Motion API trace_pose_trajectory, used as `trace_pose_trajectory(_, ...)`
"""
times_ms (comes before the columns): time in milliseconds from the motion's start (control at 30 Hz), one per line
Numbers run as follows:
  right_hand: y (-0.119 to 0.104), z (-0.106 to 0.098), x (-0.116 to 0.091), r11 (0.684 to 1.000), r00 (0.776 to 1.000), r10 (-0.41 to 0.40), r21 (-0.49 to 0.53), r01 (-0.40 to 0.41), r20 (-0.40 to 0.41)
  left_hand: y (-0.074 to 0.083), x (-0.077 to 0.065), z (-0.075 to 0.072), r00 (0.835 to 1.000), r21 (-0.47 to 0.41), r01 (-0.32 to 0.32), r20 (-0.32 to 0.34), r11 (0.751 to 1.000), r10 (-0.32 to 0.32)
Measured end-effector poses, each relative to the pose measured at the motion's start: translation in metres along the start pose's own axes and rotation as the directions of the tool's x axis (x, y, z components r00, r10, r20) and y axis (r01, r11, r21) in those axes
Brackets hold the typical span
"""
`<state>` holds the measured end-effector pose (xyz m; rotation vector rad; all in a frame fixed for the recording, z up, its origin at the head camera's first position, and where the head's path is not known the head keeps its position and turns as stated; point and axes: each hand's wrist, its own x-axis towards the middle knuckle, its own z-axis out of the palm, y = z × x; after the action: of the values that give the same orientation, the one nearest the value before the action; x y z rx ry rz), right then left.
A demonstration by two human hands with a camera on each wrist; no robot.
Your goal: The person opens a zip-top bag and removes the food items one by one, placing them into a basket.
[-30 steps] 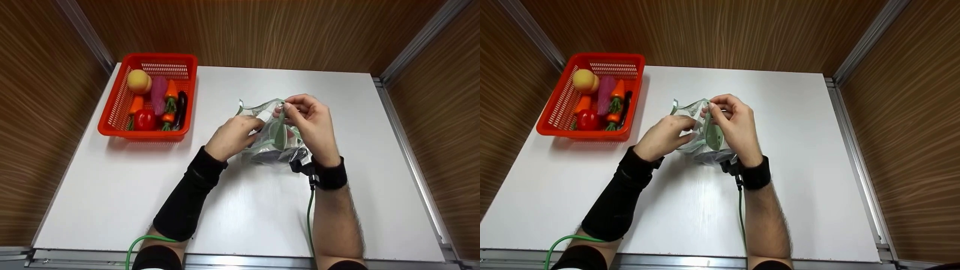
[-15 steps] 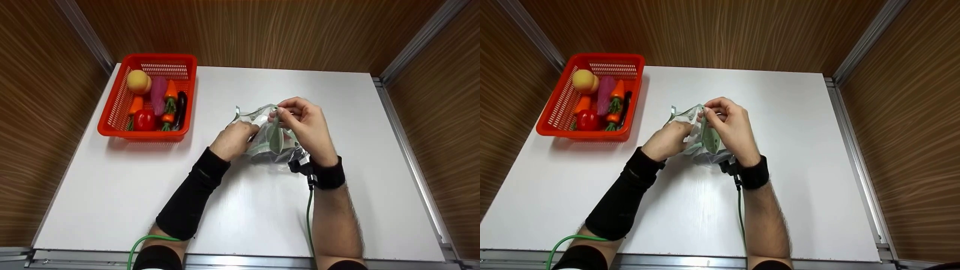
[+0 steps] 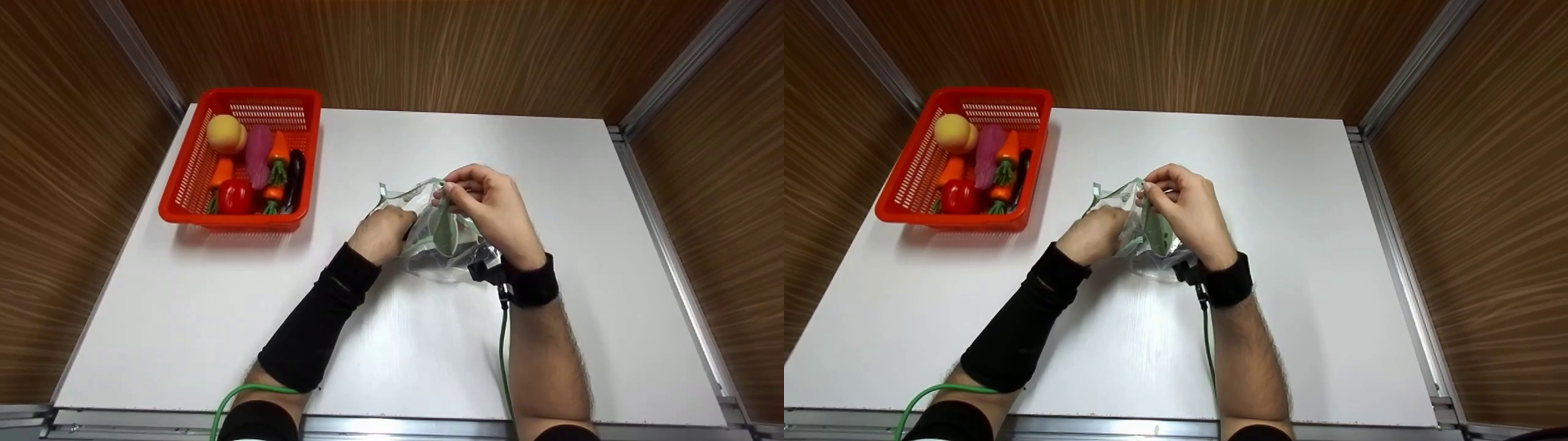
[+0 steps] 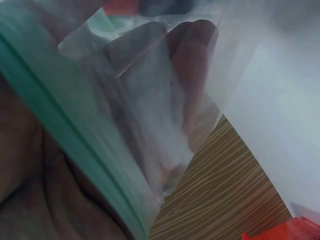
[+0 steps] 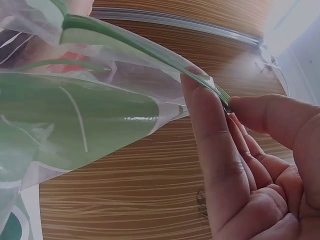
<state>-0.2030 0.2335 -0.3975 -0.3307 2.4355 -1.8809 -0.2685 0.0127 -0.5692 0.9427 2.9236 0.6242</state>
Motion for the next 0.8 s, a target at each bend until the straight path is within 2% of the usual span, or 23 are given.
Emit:
trace_pose_trajectory(100, 0.002, 0.000, 0.002, 1.000, 1.000, 0.009, -0.006, -0.009, 0.010, -0.035, 0.017, 0.050, 1.000, 0.053, -0.014, -0.025, 0.998, 0.015)
trace_pose_trajectory(200, 0.004, 0.000, 0.003, 1.000, 1.000, 0.019, -0.021, -0.019, 0.015, -0.031, 0.015, 0.050, 0.999, 0.061, 0.014, -0.040, 0.998, -0.011)
trace_pose_trajectory(300, 0.004, 0.000, 0.004, 0.999, 1.000, 0.026, -0.042, -0.025, 0.012, -0.008, 0.005, 0.024, 0.999, 0.059, 0.022, -0.050, 0.998, -0.019)
trace_pose_trajectory(433, 0.003, 0.000, 0.004, 0.997, 0.999, 0.032, -0.068, -0.031, 0.019, 0.020, -0.007, -0.015, 1.000, 0.008, 0.005, -0.030, 1.000, -0.005)
trace_pose_trajectory(467, 0.003, 0.000, 0.004, 0.997, 0.999, 0.033, -0.076, -0.031, 0.021, 0.018, -0.007, -0.017, 1.000, -0.011, -0.002, -0.022, 1.000, 0.002)
trace_pose_trajectory(533, 0.002, 0.000, 0.003, 0.996, 0.999, 0.037, -0.086, -0.035, 0.030, 0.016, -0.005, -0.014, 1.000, 0.005, -0.004, -0.016, 1.000, 0.004)
trace_pose_trajectory(567, 0.002, 0.000, 0.003, 0.995, 0.999, 0.039, -0.090, -0.036, 0.033, 0.020, -0.007, -0.020, 1.000, 0.030, -0.004, -0.014, 1.000, 0.004)
trace_pose_trajectory(700, 0.001, 0.000, 0.004, 0.994, 0.998, 0.050, -0.100, -0.046, 0.039, 0.011, -0.001, -0.008, 1.000, 0.112, -0.004, 0.004, 0.994, 0.003)
trace_pose_trajectory(800, 0.001, 0.001, 0.004, 0.994, 0.997, 0.055, -0.093, -0.051, 0.045, 0.009, 0.001, -0.006, 1.000, 0.093, -0.002, 0.009, 0.996, 0.001)
